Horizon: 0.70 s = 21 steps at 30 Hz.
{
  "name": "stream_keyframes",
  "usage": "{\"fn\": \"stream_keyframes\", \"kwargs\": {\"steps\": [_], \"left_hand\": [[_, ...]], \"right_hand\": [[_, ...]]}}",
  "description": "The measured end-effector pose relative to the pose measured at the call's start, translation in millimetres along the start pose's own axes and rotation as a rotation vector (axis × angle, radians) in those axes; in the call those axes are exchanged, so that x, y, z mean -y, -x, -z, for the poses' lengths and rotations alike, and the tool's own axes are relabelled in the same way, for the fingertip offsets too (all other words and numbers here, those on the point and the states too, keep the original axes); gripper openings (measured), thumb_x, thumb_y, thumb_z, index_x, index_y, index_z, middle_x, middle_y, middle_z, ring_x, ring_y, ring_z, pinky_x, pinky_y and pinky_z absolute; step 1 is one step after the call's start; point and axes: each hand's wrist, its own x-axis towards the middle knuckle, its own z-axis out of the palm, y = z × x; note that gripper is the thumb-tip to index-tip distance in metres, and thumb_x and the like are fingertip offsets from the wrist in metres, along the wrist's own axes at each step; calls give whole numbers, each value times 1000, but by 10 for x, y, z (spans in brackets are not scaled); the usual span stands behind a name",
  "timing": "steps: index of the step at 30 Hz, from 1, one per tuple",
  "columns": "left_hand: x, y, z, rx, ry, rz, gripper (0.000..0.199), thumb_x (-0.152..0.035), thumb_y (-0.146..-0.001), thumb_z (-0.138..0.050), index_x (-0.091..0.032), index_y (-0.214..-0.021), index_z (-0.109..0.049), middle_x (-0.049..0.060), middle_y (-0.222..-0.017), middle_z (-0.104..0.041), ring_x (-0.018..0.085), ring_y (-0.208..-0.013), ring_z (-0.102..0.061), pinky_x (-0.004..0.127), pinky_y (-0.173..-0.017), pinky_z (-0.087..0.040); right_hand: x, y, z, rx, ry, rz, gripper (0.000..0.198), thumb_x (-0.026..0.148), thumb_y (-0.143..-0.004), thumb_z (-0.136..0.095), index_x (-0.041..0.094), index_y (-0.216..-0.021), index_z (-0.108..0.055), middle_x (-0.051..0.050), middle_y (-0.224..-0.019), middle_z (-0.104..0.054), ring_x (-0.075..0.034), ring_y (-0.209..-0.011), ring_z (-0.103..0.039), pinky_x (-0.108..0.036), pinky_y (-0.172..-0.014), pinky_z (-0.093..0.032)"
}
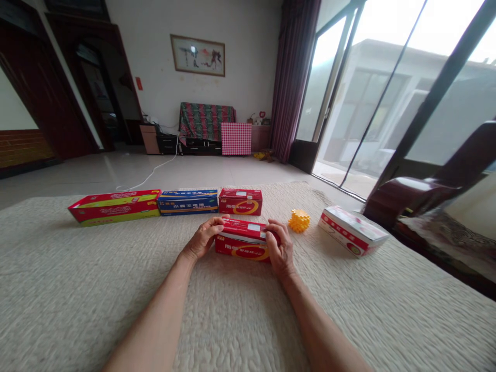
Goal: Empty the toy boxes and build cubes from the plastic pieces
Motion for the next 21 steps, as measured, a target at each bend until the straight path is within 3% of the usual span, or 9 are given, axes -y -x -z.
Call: {"fn": "stream_keyframes", "kwargs": {"steps": [3, 7, 21], "left_hand": [[14, -15, -29, -38, -18, 3, 29, -40, -65, -74, -17, -77, -63, 10, -129, -63, 23, -91, -66, 32, -77, -49], [31, -19, -54, -63, 16, -2, 24, -33, -62, -75, -17, -72, -60, 7, -129, -63, 22, -88, -66, 31, -75, -49], [63, 14, -115, -104, 37, -17, 19, -24, -61, -70, -17, -78, -65, 6, -131, -62, 25, -101, -64, 32, -80, -50]], "right_hand": [[11, -4, 5, 3, 1, 3, 16, 28, -87, -50, 22, -89, -65, -8, -110, -62, -23, -106, -57, -42, -95, -44], [19, 4, 11, 6, 1, -4, 14, 26, -85, -52, 22, -89, -65, -8, -110, -62, -23, -106, -57, -42, -96, -44], [49, 46, 31, 34, -16, -31, 15, 22, -84, -49, 22, -91, -63, -8, -117, -58, -23, -111, -55, -42, -98, -42]]}}
